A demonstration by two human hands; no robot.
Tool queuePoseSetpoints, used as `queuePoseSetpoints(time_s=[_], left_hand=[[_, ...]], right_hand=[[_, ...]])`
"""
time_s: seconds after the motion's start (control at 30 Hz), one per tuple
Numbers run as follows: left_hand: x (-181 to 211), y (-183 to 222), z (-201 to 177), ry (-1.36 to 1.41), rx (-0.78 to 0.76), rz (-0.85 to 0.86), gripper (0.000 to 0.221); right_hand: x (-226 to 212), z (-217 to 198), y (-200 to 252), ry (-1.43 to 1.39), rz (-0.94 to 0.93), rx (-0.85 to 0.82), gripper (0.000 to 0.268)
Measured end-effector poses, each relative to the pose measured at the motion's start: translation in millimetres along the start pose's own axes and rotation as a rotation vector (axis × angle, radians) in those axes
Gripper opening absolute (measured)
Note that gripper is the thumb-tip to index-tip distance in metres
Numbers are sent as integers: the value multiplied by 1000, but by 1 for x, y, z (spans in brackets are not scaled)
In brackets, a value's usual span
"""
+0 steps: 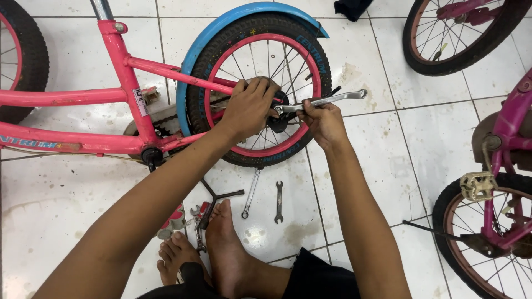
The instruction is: Loosening the rear wheel nuts of a pink bicycle using a wrench.
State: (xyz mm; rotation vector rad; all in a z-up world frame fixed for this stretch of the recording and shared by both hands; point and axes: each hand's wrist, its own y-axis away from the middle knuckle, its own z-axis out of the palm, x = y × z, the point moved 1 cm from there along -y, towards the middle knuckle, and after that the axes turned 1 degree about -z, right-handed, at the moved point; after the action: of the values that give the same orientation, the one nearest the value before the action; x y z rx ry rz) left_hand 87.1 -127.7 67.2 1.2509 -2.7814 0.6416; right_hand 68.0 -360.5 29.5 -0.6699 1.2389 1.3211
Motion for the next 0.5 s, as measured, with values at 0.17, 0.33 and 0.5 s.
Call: queuePoseSetpoints(time_s=[0.17, 0.33, 0.5], left_hand=[[0, -1, 1, -23, 17, 8, 54], [0, 0, 2, -25, 48, 12, 50], [2, 4, 0, -16, 89, 4, 51]], right_hand=[[-16, 12, 11, 55, 10, 21, 23], [-21, 4, 5, 138, 5, 70, 29], [-52, -23, -27, -486, -54, 330, 29]])
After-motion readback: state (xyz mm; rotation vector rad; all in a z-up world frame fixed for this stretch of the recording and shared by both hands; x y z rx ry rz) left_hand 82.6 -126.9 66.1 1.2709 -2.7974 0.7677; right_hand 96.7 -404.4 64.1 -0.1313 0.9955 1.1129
